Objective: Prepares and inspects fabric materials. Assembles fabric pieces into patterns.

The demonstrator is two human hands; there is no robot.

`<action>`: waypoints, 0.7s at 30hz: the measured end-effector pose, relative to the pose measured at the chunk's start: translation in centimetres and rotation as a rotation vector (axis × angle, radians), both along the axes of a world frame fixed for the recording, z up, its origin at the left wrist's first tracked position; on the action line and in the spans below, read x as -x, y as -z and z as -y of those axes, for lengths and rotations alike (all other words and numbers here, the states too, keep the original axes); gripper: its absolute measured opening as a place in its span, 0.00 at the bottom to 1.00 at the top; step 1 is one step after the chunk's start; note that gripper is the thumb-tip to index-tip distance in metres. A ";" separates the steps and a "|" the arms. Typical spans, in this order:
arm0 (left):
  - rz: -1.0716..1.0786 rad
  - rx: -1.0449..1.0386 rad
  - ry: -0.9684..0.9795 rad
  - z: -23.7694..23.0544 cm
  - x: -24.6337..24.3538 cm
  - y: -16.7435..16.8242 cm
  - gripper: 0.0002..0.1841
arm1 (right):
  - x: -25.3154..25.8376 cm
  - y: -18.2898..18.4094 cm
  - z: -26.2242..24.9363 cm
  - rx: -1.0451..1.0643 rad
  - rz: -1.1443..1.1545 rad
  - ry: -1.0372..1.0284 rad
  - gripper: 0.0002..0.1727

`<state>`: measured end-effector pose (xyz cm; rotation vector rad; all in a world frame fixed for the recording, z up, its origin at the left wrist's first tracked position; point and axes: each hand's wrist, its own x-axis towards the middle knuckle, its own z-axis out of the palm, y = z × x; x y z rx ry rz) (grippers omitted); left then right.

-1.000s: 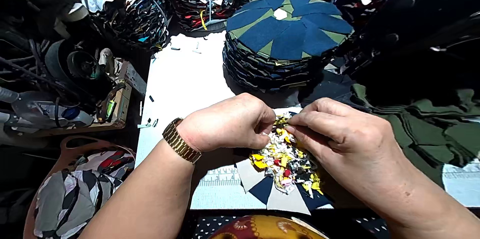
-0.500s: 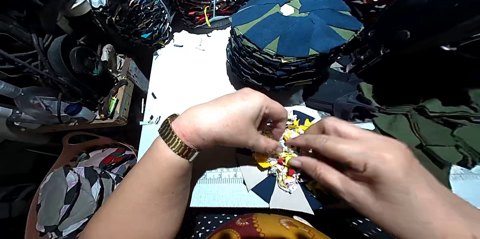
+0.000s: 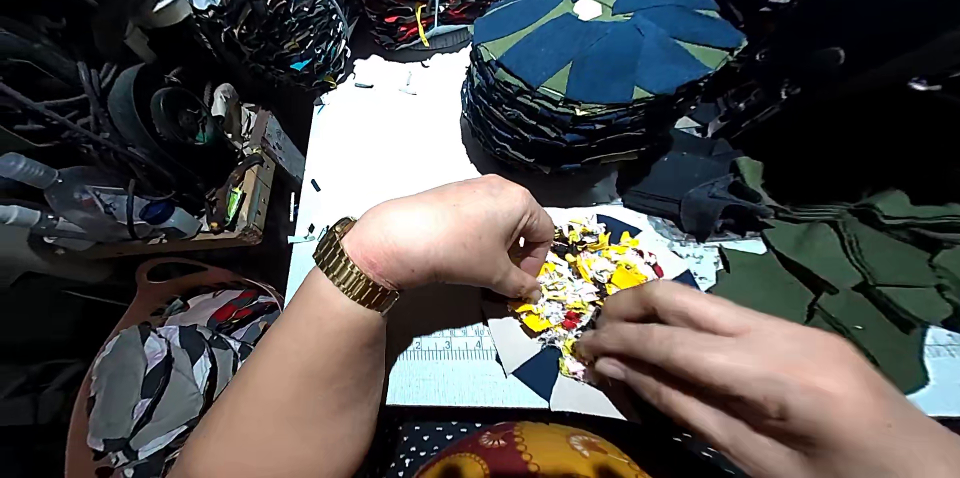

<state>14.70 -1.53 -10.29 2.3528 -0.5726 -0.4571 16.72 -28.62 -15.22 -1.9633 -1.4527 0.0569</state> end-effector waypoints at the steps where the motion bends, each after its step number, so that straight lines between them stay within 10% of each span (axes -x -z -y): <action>1: 0.019 0.063 -0.003 -0.2 0.0 0.0 0.07 | 0.0 -0.5 -0.1 -0.035 -0.012 0.040 0.11; 21: 0.021 -0.200 -0.005 1.1 0.3 -0.1 0.11 | 1.2 1.3 -1.9 -0.058 0.085 0.097 0.13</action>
